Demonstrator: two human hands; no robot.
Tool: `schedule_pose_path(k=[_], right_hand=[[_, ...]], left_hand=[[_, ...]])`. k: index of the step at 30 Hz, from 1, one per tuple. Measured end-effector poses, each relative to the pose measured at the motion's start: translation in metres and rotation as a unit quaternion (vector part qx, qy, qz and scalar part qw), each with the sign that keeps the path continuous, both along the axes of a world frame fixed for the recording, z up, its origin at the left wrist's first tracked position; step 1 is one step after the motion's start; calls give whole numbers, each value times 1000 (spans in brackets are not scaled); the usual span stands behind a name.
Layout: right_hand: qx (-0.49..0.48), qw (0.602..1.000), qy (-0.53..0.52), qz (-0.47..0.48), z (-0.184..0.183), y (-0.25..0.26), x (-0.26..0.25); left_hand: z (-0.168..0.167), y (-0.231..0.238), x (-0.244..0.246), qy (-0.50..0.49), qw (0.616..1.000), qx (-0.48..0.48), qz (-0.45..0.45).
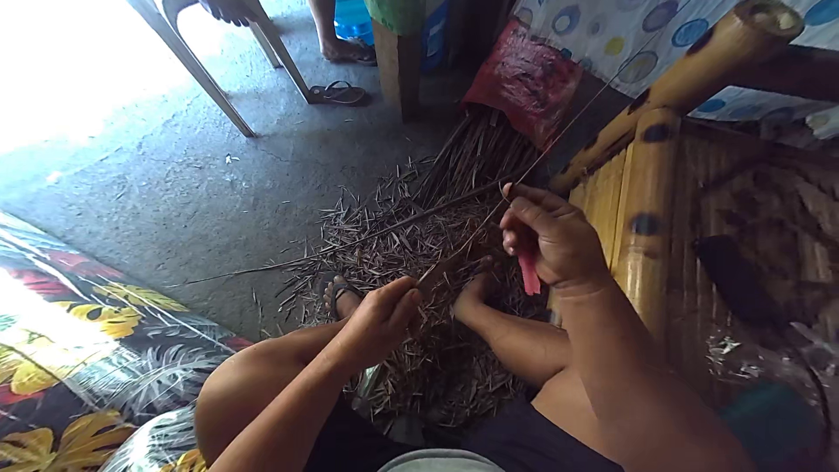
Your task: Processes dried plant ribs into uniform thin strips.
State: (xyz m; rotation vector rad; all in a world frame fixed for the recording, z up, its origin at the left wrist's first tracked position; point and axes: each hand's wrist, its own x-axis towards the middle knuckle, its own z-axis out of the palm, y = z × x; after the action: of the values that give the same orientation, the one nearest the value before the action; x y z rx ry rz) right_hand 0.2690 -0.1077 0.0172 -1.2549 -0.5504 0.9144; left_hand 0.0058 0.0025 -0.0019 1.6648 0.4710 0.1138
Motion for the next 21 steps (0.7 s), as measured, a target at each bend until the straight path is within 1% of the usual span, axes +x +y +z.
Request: schedule_pose_path(k=[2, 4, 6, 9, 10, 14, 16, 19, 20, 21], right_hand=[[-27, 997, 2, 76, 3, -3, -15], [-56, 991, 35, 113, 1, -3, -36], [-54, 992, 47, 102, 2, -2, -38], [-27, 998, 22, 45, 3, 0, -13], [-25, 999, 20, 43, 4, 0, -11], [-52, 989, 60, 126, 1, 0, -43], [-36, 993, 54, 98, 0, 3, -38], [-6, 999, 40, 28, -2, 5, -7], [-4, 999, 37, 30, 0, 4, -7], [-9, 998, 35, 51, 1, 2, -13]], left_hand=[[0, 1, 2, -1, 1000, -30, 5], [0, 5, 2, 3, 999, -35, 9], [0, 8, 0, 13, 999, -30, 12], [0, 8, -1, 17, 1000, -19, 14], [-1, 8, -1, 6, 1000, -25, 15], [-2, 9, 0, -29, 997, -55, 35], [-1, 10, -2, -23, 997, -52, 44], [-1, 7, -2, -20, 998, -45, 46], [-3, 6, -2, -25, 998, -37, 46], [-3, 6, -1, -28, 998, -22, 44]])
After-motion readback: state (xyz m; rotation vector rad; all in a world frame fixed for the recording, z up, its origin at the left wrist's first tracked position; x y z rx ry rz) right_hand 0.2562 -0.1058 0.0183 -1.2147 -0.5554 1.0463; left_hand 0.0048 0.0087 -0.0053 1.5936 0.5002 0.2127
